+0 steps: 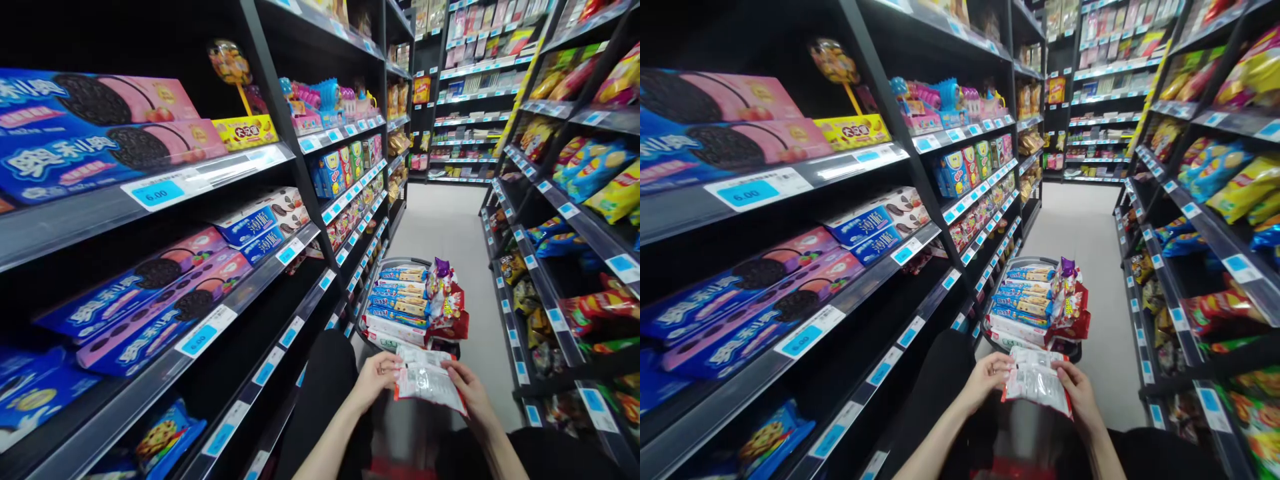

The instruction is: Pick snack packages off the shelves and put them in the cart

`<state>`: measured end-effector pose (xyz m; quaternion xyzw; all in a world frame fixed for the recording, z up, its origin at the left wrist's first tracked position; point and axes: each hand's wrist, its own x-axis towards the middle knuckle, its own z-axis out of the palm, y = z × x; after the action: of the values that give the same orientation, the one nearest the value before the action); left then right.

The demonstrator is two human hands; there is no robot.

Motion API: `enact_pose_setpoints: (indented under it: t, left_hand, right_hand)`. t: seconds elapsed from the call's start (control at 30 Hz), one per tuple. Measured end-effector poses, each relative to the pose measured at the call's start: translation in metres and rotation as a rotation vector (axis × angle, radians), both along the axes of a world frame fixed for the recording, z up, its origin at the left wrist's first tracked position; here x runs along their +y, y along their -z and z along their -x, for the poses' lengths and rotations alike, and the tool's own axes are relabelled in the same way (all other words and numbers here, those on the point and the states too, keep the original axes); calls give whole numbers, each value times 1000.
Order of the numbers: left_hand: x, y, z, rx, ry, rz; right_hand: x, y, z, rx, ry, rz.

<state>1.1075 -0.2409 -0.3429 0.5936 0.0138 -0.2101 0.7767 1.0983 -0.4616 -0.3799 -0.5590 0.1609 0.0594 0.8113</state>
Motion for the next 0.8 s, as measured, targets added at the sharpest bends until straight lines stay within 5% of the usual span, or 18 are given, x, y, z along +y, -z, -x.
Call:
enact_pose_setpoints:
  t: [0.3, 0.6, 0.7, 0.8]
  left_hand:
    - [-8, 6, -5, 1, -125, -111]
    - [-7, 25, -15, 258, -281, 37]
    - [-4, 24, -17, 251, -304, 122]
    - [2, 15, -19, 274, -258, 176]
  right_hand:
    - [-1, 1, 5, -62, -103, 12]
    - [6, -11, 0, -274, -276, 411]
    - [10, -10, -2, -204, -269, 333]
    - [9, -15, -2, -59, -248, 45]
